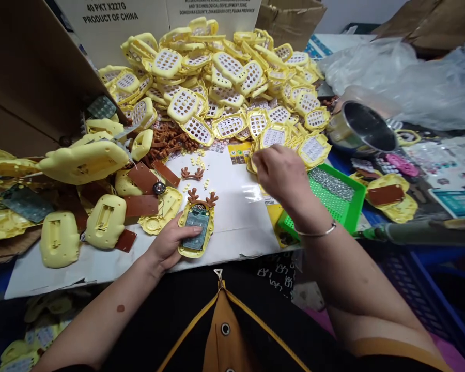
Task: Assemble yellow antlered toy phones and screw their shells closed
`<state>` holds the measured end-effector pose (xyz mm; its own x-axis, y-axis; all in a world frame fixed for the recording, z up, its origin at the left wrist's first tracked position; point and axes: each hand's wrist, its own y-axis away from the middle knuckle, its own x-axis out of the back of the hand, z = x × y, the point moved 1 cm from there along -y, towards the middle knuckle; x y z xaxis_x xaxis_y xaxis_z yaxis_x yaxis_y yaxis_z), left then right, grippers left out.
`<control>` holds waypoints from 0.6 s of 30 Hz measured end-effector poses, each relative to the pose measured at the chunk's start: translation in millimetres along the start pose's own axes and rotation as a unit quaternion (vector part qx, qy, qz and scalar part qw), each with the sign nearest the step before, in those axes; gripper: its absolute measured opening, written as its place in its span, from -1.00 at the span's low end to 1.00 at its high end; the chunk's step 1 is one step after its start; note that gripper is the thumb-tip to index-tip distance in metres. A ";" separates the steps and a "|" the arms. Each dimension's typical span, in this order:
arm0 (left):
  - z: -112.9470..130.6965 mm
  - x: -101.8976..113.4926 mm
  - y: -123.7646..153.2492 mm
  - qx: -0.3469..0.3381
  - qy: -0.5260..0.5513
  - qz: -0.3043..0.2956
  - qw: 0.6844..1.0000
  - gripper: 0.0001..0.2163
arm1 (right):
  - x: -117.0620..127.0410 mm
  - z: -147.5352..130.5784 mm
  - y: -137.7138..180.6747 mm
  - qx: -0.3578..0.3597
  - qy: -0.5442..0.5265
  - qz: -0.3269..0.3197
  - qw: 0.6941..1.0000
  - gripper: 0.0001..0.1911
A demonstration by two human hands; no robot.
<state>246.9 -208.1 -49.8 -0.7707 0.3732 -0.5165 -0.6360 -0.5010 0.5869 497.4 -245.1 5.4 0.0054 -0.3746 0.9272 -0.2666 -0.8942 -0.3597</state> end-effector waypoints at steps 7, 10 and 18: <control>4.8 -2.6 -6.1 0.026 -0.006 0.000 1.000 -0.64 | 0.1 28.1 -20.7 -0.006 0.178 -0.027 0.984 -0.77; 12.9 -5.6 -7.0 0.006 0.008 -0.013 1.000 -0.68 | 5.6 11.4 -0.1 0.016 0.210 0.029 0.977 -0.73; 34.4 -24.6 -1.5 -0.025 0.000 -0.060 0.998 -0.72 | -1.3 -59.1 92.2 0.284 0.079 0.150 0.944 -0.78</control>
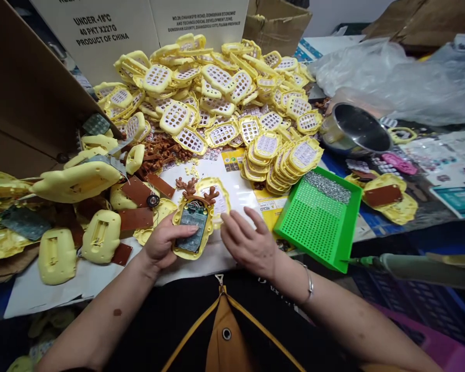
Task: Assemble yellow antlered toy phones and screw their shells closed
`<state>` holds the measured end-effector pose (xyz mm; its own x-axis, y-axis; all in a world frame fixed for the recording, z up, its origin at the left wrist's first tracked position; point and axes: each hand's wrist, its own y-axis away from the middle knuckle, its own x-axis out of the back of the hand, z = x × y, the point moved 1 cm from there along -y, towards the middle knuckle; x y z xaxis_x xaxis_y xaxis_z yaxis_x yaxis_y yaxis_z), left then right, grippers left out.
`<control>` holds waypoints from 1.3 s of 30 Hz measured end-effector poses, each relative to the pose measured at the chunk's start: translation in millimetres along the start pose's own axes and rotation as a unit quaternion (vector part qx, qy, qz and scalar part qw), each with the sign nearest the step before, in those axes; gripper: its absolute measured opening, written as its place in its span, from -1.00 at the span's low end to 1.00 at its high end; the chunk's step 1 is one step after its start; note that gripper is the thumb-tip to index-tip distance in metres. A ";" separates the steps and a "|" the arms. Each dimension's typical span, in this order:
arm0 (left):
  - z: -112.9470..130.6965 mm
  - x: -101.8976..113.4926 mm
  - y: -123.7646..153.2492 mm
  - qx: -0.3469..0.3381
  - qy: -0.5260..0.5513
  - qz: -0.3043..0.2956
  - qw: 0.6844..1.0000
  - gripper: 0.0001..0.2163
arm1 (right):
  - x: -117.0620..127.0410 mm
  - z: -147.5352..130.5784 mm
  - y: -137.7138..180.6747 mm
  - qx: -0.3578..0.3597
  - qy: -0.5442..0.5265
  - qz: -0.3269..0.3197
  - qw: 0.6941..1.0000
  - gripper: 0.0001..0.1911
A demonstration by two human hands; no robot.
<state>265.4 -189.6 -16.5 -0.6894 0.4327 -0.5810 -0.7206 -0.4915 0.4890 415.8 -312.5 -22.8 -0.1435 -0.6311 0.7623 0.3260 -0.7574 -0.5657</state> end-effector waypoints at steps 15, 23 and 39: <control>-3.4 -8.9 27.7 0.055 -0.034 -0.109 0.992 -0.71 | -29.5 -30.2 25.6 -0.363 -0.912 -0.056 0.184 -0.27; -3.0 -14.7 24.3 0.019 -0.049 -0.042 0.998 -0.62 | -25.1 -29.9 21.1 -0.414 -0.901 -0.015 0.127 -0.10; -12.4 -25.4 -0.9 -0.196 -0.081 0.126 0.969 -0.42 | -39.7 -48.2 -11.6 -0.489 -0.842 0.000 0.226 -0.31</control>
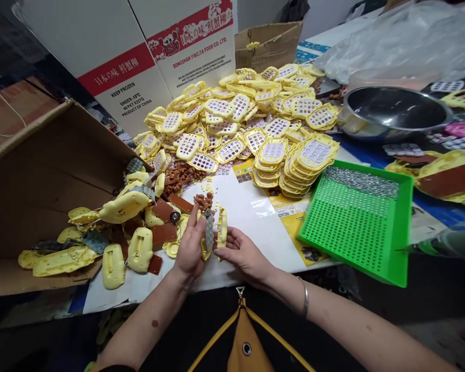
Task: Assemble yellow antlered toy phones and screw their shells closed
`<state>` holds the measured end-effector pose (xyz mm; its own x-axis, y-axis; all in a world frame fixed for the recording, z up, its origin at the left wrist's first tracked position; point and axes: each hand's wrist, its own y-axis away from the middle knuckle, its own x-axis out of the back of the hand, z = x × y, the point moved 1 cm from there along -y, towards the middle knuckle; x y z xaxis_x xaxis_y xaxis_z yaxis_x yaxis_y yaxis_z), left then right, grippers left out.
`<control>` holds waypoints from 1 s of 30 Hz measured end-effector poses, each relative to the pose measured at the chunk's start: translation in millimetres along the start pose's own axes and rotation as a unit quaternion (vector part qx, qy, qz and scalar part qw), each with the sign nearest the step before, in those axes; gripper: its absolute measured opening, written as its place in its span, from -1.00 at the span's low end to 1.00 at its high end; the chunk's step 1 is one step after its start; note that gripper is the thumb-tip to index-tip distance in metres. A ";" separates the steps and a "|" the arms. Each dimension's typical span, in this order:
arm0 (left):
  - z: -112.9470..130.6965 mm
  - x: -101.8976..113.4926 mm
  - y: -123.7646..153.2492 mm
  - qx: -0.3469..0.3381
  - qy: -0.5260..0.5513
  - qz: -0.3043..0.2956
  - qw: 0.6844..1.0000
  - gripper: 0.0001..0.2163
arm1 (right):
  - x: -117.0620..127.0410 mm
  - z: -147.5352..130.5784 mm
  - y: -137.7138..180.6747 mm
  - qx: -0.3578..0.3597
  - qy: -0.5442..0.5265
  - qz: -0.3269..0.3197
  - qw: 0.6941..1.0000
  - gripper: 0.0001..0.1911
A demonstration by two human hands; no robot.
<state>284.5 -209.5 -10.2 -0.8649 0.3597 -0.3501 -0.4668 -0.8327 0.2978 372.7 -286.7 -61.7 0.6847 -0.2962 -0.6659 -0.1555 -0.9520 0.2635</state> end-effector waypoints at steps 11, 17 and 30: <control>-14.8 -0.4 0.4 -0.022 -0.099 -0.077 0.992 -0.58 | 0.5 7.0 -3.6 0.005 0.017 0.008 1.000 -0.29; -11.8 2.4 -1.3 0.004 -0.117 -0.086 0.989 -0.55 | 4.2 5.5 -0.4 -0.008 0.022 -0.011 1.000 -0.33; -5.2 13.0 -0.7 0.133 0.061 -0.048 0.988 -0.60 | 14.2 -25.1 19.1 0.157 0.485 -0.091 0.856 -0.53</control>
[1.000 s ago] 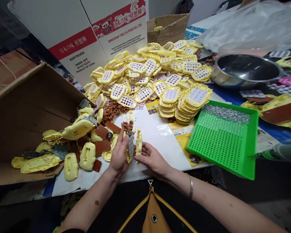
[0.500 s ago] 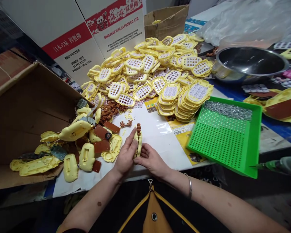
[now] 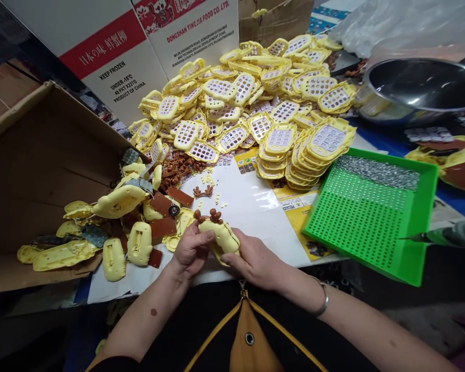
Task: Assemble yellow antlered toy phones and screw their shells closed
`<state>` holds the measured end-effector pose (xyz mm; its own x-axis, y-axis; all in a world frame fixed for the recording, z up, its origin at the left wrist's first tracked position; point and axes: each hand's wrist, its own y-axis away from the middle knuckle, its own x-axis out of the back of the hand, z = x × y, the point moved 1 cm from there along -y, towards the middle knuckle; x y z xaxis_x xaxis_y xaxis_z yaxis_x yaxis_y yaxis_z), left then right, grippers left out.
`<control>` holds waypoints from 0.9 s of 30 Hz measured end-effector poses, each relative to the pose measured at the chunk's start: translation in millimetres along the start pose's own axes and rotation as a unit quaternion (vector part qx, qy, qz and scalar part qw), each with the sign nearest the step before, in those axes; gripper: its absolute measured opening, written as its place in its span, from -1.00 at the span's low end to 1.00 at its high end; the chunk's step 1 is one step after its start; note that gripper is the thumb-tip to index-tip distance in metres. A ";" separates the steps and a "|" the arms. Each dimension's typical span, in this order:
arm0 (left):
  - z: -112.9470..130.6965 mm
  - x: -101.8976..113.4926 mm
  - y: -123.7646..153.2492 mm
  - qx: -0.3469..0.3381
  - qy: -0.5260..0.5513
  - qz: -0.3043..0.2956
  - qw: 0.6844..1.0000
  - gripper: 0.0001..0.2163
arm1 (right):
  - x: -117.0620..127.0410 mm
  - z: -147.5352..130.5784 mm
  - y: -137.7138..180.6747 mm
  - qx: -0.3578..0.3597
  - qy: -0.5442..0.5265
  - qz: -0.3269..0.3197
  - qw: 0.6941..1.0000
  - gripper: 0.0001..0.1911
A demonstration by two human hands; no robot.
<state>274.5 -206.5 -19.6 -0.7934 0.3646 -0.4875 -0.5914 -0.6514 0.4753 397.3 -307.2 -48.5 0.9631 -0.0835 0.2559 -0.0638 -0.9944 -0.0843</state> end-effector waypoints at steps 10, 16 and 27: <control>-2.2 -7.4 4.7 -0.017 0.004 0.004 1.000 -0.61 | 1.1 -8.0 -0.2 0.038 0.140 0.053 0.988 -0.62; -1.6 -7.5 13.7 -0.109 -0.192 -0.025 0.975 -0.67 | 6.6 11.2 4.0 0.002 -0.036 0.028 0.999 -0.64; 4.6 -16.3 18.0 -0.269 -0.516 -0.017 0.813 -0.67 | -11.1 34.1 -1.9 0.020 -0.144 0.186 0.972 -0.69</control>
<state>276.1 -221.1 0.3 -0.6410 0.5720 0.5118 -0.6868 -0.7252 -0.0497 395.7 -302.2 -84.0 0.9086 -0.4103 -0.0786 -0.4177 -0.8947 -0.1580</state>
